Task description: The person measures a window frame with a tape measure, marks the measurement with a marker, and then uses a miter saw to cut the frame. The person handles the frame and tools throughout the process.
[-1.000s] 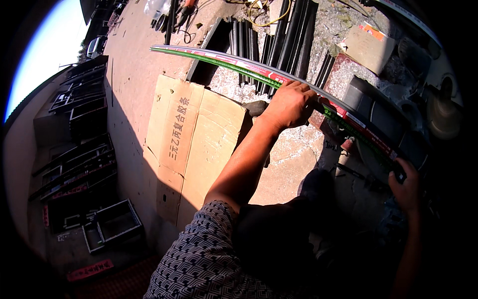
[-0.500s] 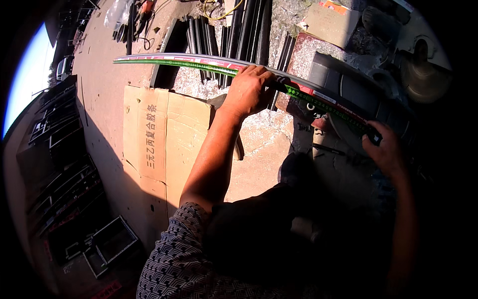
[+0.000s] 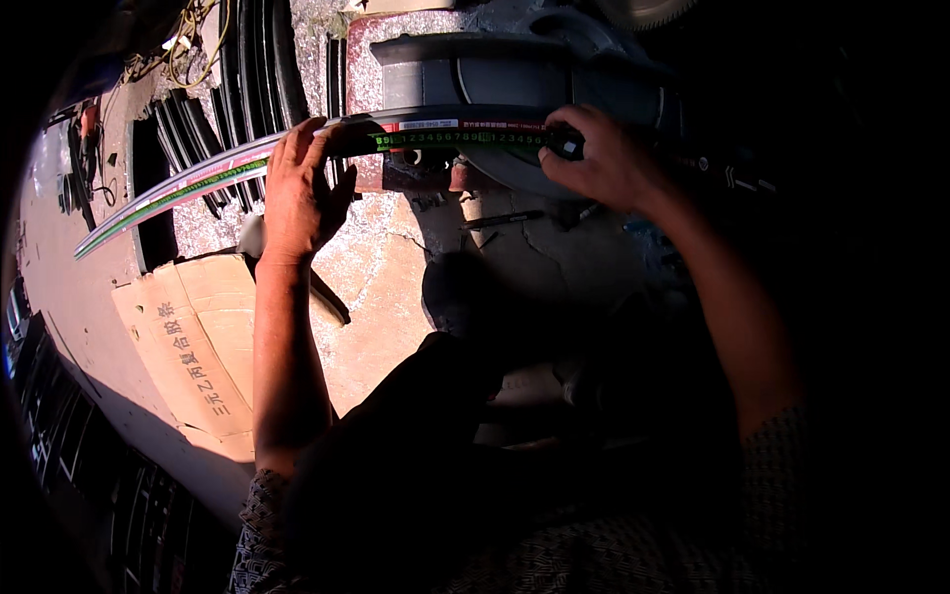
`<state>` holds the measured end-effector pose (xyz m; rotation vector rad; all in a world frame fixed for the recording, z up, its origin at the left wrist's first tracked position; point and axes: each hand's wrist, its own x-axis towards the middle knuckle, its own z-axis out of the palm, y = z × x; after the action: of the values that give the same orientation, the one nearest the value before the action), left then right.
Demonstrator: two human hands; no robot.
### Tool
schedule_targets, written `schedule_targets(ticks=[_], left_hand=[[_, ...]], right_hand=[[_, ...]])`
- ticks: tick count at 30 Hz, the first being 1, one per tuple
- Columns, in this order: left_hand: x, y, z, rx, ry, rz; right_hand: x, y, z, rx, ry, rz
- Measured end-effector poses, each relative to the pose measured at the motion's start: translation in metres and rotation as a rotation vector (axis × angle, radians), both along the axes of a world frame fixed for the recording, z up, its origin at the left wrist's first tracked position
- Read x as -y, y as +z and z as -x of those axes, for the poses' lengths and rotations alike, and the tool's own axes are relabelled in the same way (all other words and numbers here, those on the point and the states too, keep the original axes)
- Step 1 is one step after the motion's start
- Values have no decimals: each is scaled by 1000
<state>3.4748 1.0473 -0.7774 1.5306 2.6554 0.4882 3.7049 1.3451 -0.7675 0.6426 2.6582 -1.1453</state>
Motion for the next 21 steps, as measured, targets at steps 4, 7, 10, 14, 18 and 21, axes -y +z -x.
schedule_targets(ticks=[4, 7, 10, 14, 18, 21], left_hand=[[-17, -6, -39, 52, -34, -47], [-36, -17, -73, 36, -97, -111], [-56, -22, -103, 58, -116, -135], [-70, -24, -125, 116, -134, -3], [-79, -32, -131, 106, -110, 48], [-81, -33, -132, 115, -89, 61]], right_hand=[[-1, -8, -2, 18, 25, -31], [0, -8, -3, 2, 9, -73], [3, -8, -2, -19, -15, -104], [5, -12, -2, -43, -46, -114], [7, -9, 1, 16, -63, -101], [9, -10, 0, 9, -62, -114]])
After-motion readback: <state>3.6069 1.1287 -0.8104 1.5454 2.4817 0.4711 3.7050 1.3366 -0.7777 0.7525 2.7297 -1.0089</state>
